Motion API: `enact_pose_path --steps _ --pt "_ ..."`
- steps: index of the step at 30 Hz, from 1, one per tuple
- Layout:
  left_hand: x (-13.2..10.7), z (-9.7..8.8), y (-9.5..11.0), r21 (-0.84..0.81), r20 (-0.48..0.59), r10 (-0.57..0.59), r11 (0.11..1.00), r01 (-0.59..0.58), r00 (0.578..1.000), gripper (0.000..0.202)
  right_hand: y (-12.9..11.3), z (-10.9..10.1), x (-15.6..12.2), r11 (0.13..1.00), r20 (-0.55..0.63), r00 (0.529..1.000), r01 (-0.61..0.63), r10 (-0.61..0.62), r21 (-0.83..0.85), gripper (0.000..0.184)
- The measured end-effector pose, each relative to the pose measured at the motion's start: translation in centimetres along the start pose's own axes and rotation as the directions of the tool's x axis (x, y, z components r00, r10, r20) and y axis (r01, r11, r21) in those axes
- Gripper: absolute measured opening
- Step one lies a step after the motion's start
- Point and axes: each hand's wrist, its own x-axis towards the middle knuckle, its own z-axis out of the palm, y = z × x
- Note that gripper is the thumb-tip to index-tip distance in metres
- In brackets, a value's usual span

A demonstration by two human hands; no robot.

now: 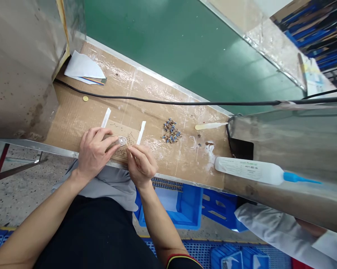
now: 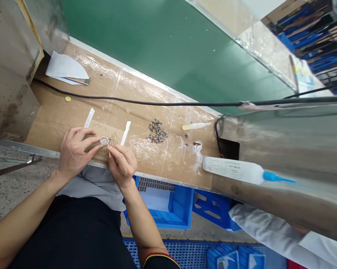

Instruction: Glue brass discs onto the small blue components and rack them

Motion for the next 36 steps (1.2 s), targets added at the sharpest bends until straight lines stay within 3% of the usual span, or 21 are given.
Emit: enact_pose_path --steps 13,17,36 --pt "0.1 -0.1 0.1 -0.008 0.007 -0.012 1.0 0.012 1.0 0.016 -0.6 0.5 0.2 0.977 -0.005 0.988 0.151 -0.153 -0.153 0.035" --pt "0.1 0.1 0.1 -0.017 -0.012 -0.008 1.0 0.008 1.0 0.014 -0.7 0.8 0.5 0.967 -0.022 0.986 0.159 -0.167 -0.199 0.027" --pt "0.1 0.2 -0.1 -0.007 -0.023 0.005 1.0 -0.006 1.0 0.015 -0.8 0.1 1.3 0.971 -0.029 0.991 0.12 -0.128 -0.208 0.032"
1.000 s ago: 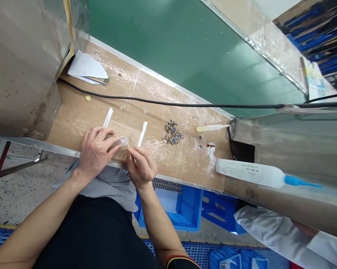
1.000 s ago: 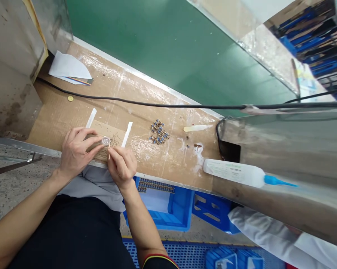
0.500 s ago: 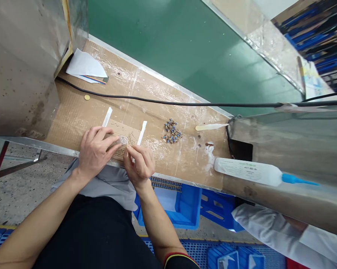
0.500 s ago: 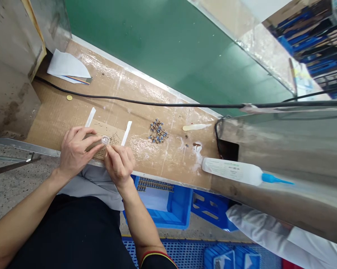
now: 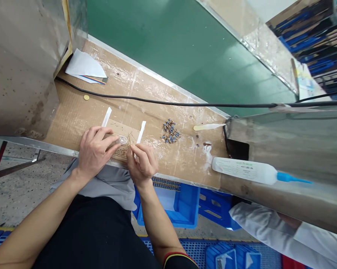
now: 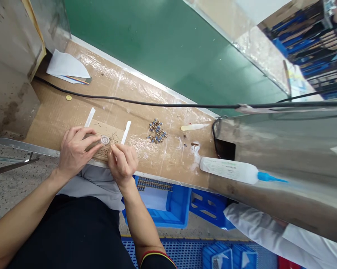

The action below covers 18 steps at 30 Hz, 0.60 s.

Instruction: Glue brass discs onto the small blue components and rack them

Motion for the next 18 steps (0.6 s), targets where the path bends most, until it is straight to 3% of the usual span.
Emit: enact_pose_path --steps 10,18 --pt "-0.06 0.04 -0.01 0.002 -0.008 0.008 1.0 -0.008 1.0 0.016 -0.17 -0.54 -0.28 0.995 0.018 1.0 0.008 -0.01 0.099 0.031" --pt "-0.06 0.08 -0.01 0.004 -0.008 0.003 1.0 -0.003 1.0 0.016 0.19 -0.26 -0.42 0.998 0.074 0.995 0.066 -0.066 0.002 0.029"
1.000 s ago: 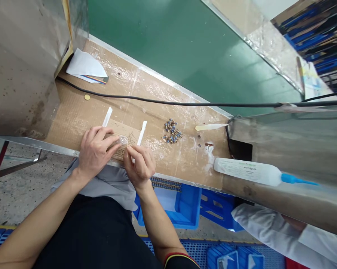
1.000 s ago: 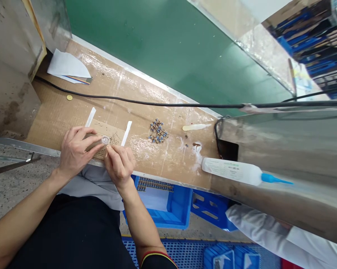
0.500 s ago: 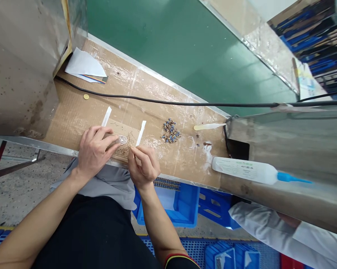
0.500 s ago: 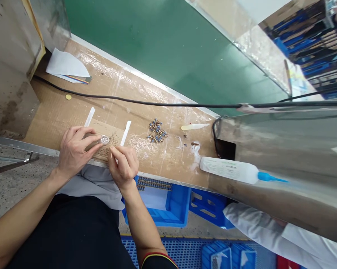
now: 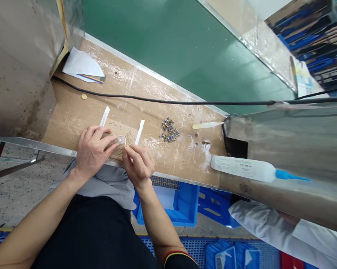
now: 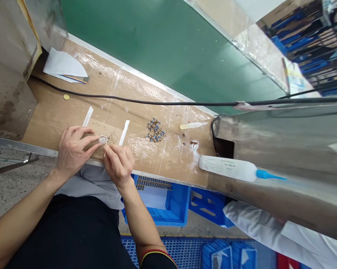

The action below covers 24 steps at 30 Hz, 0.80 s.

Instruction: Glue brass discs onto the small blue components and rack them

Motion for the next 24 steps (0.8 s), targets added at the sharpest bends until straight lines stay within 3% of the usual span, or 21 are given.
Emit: enact_pose_path --steps 24 --pt "0.0 -0.2 0.2 -0.025 0.021 -0.025 0.999 0.026 0.999 0.012 0.7 -0.6 1.3 0.996 0.097 0.991 0.092 -0.091 -0.013 0.024"
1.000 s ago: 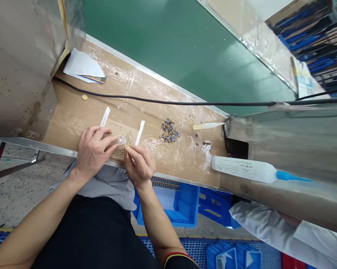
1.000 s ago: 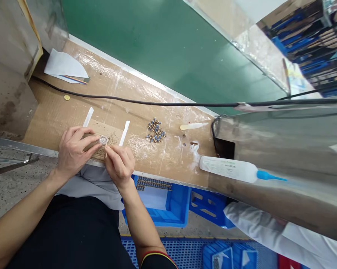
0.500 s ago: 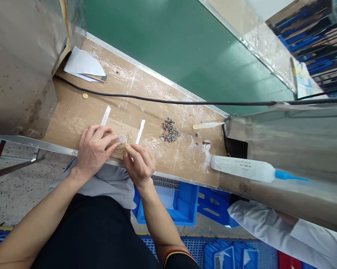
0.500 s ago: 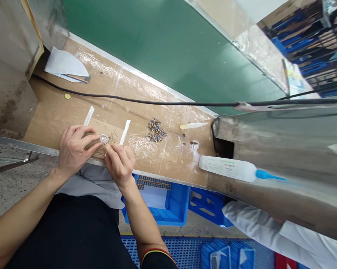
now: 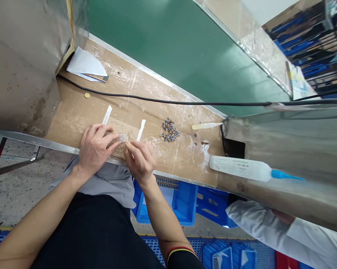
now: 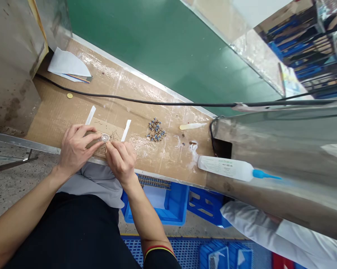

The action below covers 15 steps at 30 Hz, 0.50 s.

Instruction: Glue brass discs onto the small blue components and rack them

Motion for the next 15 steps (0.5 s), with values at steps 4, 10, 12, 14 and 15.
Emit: enact_pose_path --steps 4,10,12,14,15 --pt "-0.02 0.08 -0.04 0.003 -0.008 0.005 1.0 -0.005 1.0 0.013 0.26 -0.09 0.42 0.997 -0.008 0.999 -0.031 0.032 0.075 0.022" --pt "-0.04 0.07 -0.02 0.004 -0.006 0.004 1.0 -0.004 1.0 0.013 0.54 -0.02 0.63 0.981 -0.022 0.995 -0.092 0.098 0.173 0.019" --pt "-0.06 0.08 -0.06 0.002 -0.007 0.003 1.0 -0.003 1.0 0.013 0.64 0.09 0.59 0.983 -0.02 0.996 -0.088 0.092 0.161 0.019" --pt "-0.08 0.09 -0.11 -0.003 -0.002 0.0 1.0 0.0 1.0 0.014 0.78 0.21 0.53 0.986 -0.011 0.995 -0.092 0.095 0.142 0.019" --pt "-0.09 0.09 -0.12 -0.006 0.001 -0.002 1.0 0.002 1.0 0.014 0.87 0.26 0.49 0.986 -0.012 0.995 -0.093 0.096 0.138 0.02"
